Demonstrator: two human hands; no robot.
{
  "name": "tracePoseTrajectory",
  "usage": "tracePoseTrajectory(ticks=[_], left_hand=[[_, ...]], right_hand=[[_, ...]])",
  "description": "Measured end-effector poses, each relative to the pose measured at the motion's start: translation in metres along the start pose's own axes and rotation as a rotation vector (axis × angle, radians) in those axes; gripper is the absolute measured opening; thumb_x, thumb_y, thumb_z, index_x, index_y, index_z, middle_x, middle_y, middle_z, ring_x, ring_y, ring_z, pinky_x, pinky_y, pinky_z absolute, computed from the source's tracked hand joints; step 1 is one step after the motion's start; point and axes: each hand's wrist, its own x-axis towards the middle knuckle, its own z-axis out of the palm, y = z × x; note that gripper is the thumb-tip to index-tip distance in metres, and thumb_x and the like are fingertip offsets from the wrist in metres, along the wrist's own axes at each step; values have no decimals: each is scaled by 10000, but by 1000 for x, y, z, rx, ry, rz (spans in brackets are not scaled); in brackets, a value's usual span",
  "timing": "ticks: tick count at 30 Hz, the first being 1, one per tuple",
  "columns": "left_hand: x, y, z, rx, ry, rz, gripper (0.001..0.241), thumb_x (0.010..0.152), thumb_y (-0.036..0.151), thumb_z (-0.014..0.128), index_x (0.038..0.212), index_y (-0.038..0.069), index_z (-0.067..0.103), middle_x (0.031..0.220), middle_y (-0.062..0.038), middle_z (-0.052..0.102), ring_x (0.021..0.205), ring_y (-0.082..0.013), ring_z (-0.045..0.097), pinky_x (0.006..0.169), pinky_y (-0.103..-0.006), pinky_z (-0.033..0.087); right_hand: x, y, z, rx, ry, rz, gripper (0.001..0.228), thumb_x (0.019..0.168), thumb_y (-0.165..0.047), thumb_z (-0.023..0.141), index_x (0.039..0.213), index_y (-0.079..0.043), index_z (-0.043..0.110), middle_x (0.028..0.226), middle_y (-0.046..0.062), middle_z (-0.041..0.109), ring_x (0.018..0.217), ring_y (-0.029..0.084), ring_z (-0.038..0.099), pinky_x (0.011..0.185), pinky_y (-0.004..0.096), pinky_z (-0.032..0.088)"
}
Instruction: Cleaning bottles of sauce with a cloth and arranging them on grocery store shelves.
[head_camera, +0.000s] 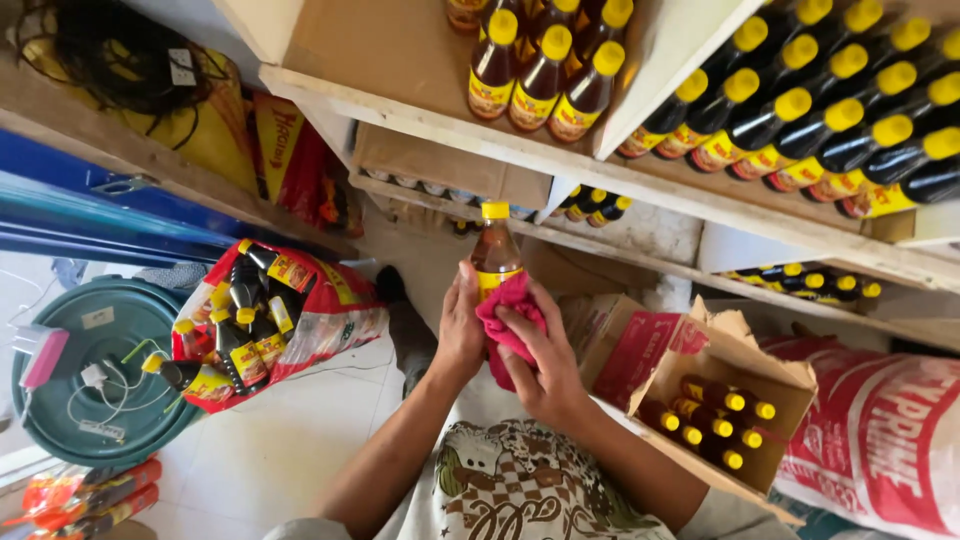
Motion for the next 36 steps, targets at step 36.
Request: tracePoseTrajectory(ticks=[36], left_hand=[[-1, 14, 8, -76, 22, 13, 548, 1055, 459, 402, 1368, 40, 568, 1124, -87, 723, 939, -151, 714, 800, -295, 603]], right_hand=[[23, -10, 3, -283, 181, -280, 312, 877, -67, 692, 1184, -102, 738, 1295, 119, 562, 1178, 317, 492, 1031, 418, 434]])
